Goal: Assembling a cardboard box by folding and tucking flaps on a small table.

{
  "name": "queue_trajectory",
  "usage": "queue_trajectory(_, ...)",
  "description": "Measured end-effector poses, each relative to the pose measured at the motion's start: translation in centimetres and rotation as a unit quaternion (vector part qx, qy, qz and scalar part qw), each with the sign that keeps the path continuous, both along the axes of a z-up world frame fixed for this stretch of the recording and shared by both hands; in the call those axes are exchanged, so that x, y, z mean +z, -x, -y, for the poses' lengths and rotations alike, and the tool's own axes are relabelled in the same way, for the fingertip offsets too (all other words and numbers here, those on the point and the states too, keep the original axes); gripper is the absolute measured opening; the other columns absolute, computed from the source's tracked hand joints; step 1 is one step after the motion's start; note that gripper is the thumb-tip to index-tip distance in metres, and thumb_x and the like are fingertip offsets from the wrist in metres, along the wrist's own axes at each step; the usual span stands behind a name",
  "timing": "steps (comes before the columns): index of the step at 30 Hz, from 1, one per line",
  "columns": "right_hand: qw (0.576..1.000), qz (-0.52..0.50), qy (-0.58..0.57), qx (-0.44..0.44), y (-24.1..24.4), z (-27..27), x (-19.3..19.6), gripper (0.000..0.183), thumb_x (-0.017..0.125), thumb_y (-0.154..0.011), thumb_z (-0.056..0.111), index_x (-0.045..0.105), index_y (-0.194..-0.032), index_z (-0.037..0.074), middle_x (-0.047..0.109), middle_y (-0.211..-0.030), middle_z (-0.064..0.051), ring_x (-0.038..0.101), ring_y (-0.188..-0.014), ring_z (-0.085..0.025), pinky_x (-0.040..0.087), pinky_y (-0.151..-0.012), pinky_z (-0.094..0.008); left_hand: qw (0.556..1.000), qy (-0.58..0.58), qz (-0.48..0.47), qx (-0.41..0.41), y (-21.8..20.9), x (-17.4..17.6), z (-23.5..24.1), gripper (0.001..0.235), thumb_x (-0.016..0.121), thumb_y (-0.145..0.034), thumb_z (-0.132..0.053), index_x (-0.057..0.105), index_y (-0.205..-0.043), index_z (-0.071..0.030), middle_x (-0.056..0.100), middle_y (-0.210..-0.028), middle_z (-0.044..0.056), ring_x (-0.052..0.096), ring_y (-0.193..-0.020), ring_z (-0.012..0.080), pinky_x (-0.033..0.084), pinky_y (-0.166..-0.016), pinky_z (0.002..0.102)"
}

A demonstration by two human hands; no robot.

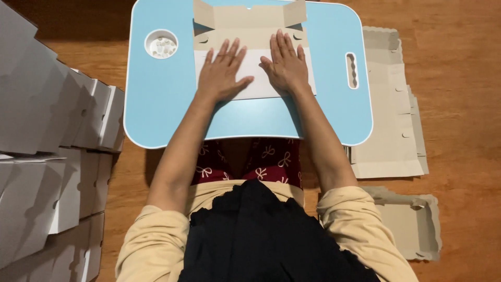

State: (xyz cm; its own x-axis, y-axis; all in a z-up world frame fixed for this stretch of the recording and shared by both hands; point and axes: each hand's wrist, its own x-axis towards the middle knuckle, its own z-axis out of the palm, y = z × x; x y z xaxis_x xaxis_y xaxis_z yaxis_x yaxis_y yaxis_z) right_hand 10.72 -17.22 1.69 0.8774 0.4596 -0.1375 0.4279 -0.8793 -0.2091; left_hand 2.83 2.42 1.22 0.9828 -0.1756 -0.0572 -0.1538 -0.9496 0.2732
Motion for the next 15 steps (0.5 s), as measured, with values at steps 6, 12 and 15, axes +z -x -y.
queue_trajectory(6, 0.998, 0.025, 0.004, -0.053, -0.7, -0.2, -0.8, 0.083, 0.017, -0.104, 0.060, 0.008, -0.163, 0.003, 0.001, -0.171, -0.013, -0.003, -0.158, -0.022, -0.002, -0.126, -0.051, 0.998, 0.000, 0.007, 0.060, -0.8, -1.5, -2.2, 0.073, 0.024, -0.105, -0.056, 0.013, -0.166, -0.018, 0.002, -0.173, -0.001, -0.003, -0.158, 0.0192, -0.001, -0.126, 0.053)
queue_trajectory(12, 0.926, 0.367, -0.063, 0.071, -3.6, -1.3, -4.2, 0.042, 0.049, -0.109, 0.031, 0.062, -0.130, -0.003, 0.055, -0.145, -0.020, 0.040, -0.142, -0.037, 0.028, -0.115, -0.053, 0.998, -0.006, 0.003, 0.064, -1.7, -1.7, -2.1, 0.074, 0.025, -0.104, -0.056, 0.013, -0.166, -0.018, 0.002, -0.173, -0.001, -0.003, -0.158, 0.0197, -0.001, -0.126, 0.053)
queue_trajectory(15, 0.929, 0.359, -0.060, 0.072, -6.9, -2.7, -3.9, 0.041, 0.048, -0.110, 0.029, 0.056, -0.138, 0.000, 0.052, -0.148, -0.018, 0.041, -0.142, -0.034, 0.029, -0.115, -0.051, 0.998, -0.010, -0.002, 0.066, -1.8, -1.6, -2.0, 0.074, 0.025, -0.104, -0.055, 0.012, -0.166, -0.018, 0.001, -0.173, -0.002, -0.005, -0.158, 0.0193, -0.002, -0.126, 0.053)
